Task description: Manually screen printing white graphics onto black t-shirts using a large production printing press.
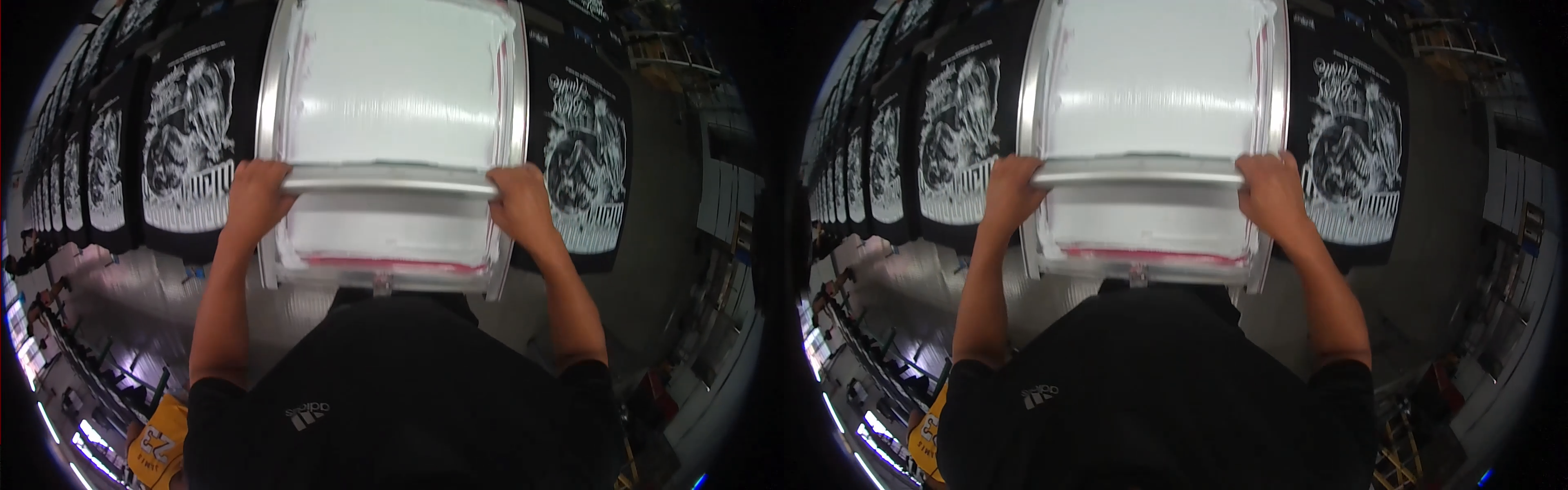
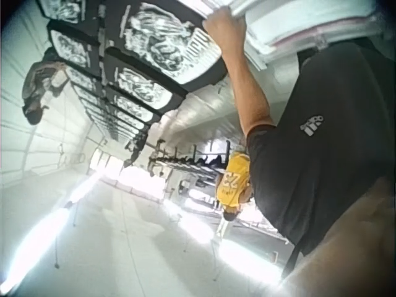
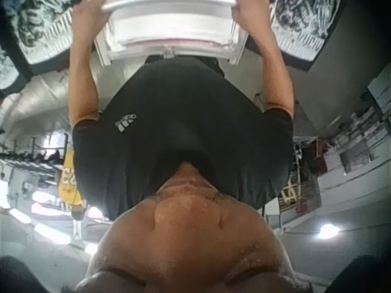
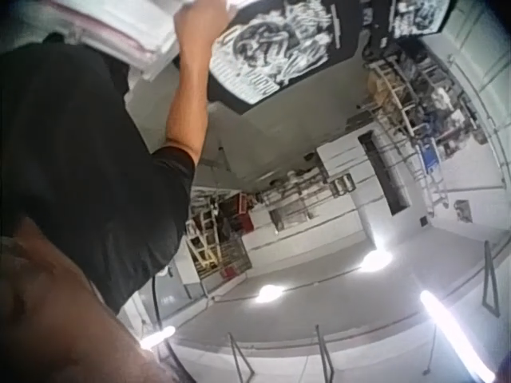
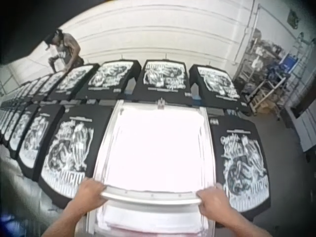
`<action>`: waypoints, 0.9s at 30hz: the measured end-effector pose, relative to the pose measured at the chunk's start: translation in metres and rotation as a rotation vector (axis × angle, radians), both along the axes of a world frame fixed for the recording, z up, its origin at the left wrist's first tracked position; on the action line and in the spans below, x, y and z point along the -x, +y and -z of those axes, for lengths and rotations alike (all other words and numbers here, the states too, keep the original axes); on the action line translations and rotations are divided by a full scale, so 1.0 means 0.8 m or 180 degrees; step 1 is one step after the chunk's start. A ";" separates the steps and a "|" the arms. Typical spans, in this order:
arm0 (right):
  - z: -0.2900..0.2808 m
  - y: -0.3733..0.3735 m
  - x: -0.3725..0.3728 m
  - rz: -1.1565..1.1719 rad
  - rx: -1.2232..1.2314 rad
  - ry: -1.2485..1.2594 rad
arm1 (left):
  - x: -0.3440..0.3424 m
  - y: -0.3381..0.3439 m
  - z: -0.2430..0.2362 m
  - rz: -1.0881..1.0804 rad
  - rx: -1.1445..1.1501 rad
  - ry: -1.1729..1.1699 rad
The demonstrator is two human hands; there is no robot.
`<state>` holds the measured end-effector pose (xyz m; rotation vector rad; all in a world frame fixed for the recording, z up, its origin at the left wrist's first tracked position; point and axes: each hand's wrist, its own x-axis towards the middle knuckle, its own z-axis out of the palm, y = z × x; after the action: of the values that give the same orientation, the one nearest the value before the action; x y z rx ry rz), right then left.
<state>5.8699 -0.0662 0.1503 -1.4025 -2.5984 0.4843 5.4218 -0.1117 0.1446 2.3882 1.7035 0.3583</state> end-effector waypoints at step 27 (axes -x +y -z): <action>0.064 0.129 0.022 0.0445 -0.0783 -0.0218 | 0.009 0.151 0.075 -0.0434 -0.0145 -0.0247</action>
<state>5.8519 0.0368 0.0989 -1.5234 -2.4841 0.0952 5.4143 0.0093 0.0843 2.2627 1.8467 0.5084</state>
